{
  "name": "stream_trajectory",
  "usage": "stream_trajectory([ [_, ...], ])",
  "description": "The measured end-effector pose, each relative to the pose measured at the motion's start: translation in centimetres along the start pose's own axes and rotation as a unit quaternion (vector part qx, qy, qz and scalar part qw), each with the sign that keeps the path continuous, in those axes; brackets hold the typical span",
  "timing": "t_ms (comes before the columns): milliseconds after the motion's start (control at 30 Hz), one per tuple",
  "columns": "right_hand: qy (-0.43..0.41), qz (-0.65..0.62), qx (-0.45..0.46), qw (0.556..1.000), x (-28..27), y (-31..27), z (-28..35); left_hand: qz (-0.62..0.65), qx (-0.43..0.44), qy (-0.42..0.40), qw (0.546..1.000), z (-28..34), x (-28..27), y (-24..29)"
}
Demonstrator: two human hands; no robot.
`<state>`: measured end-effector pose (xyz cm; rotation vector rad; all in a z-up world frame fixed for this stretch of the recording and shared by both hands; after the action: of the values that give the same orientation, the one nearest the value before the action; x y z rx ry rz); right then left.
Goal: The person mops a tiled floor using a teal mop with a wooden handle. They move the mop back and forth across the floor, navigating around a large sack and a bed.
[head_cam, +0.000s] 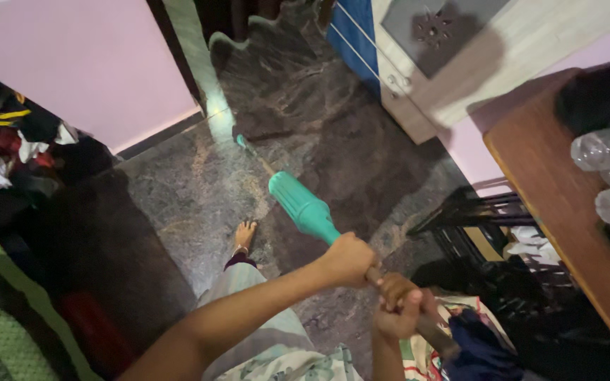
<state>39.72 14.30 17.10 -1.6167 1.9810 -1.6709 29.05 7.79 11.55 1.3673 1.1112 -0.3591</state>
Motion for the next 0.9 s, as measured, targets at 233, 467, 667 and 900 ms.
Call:
stream_trajectory([
  [233,-0.016,0.112,0.046,0.993,5.5,9.3,-0.2,-0.043,0.002,0.005,0.999,1.4,-3.3,-11.7],
  [467,-0.094,0.161,0.061,0.981,17.0,22.9,-9.1,-0.057,-0.005,0.156,0.986,-1.1,-12.2,-29.0],
  [667,-0.106,0.282,0.151,0.942,25.4,35.9,-12.8,-0.113,-0.035,0.141,0.983,-1.4,-16.8,-45.3],
  [900,-0.229,0.220,0.086,0.944,30.0,36.0,-13.7,-0.062,-0.029,0.235,0.970,1.3,-20.2,-47.1],
])
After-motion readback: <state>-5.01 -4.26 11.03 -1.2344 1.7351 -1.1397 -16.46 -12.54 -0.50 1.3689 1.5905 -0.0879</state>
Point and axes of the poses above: each hand's wrist, its own z-axis away from the middle knuckle, its own x-axis out of the palm, y = z × x, the point moved 5 cm from there along -z, towards the middle knuckle, and after that the axes turned 2 degrees about -z, right-handed, at the moved point
